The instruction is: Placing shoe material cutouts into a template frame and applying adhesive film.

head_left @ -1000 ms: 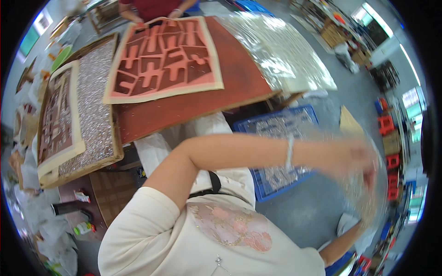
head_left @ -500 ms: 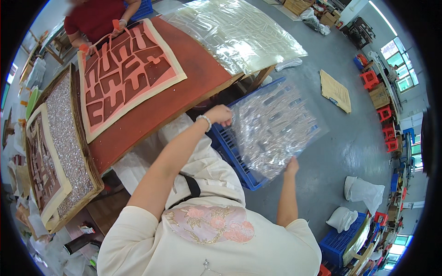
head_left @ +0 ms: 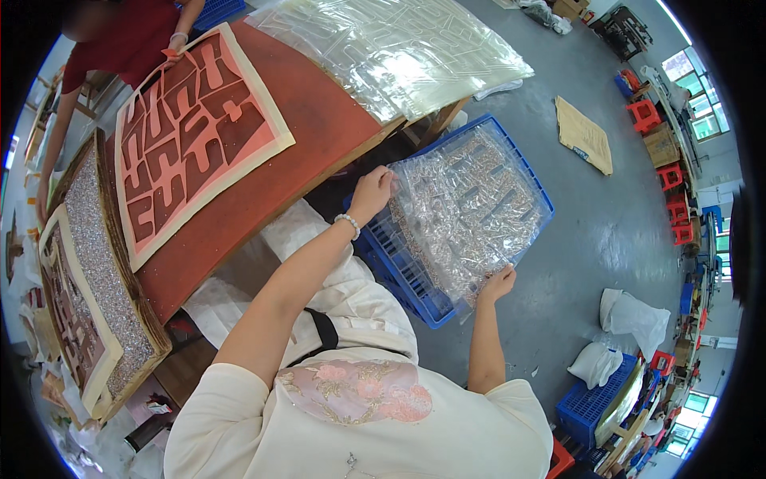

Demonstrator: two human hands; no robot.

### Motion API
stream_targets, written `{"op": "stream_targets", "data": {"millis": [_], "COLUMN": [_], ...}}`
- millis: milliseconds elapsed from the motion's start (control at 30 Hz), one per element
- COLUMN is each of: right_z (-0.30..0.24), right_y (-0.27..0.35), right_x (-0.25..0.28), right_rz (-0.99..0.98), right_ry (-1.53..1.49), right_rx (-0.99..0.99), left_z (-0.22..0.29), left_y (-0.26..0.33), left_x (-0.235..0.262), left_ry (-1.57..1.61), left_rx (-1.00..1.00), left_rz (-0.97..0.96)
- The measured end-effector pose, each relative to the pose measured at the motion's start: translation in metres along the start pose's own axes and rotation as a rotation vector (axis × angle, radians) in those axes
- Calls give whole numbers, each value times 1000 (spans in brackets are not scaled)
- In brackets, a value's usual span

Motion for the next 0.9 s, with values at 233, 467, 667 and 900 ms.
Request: {"op": "stream_targets", "data": {"millis": [233, 467, 667, 900], "right_z": [-68, -95, 49, 136], "right_y": [-16, -10, -63, -51], "right_x": [10, 44, -51, -81], "right_rz": [108, 122, -297, -265], "right_ry": [-70, -159, -99, -334], "right_rx": [230, 173, -43, -233], "left_z": [47, 92, -62, -129], "left_y": [-39, -30, -27, 2], "left_x": [-13, -21, 14, 8], "left_ry": [281, 383, -107, 127], "left_rx": [-269, -396, 72, 491], "left_rz": [-102, -178, 156, 14]}}
Point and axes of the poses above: each hand's wrist, its own y-axis away from the middle knuckle, its own x-axis out of the back of the hand, z = x × y, the point moved 10 cm from there along -y, towards the middle knuckle, and after that the axes turned 14 degrees about -z, right-handed, at the moved point
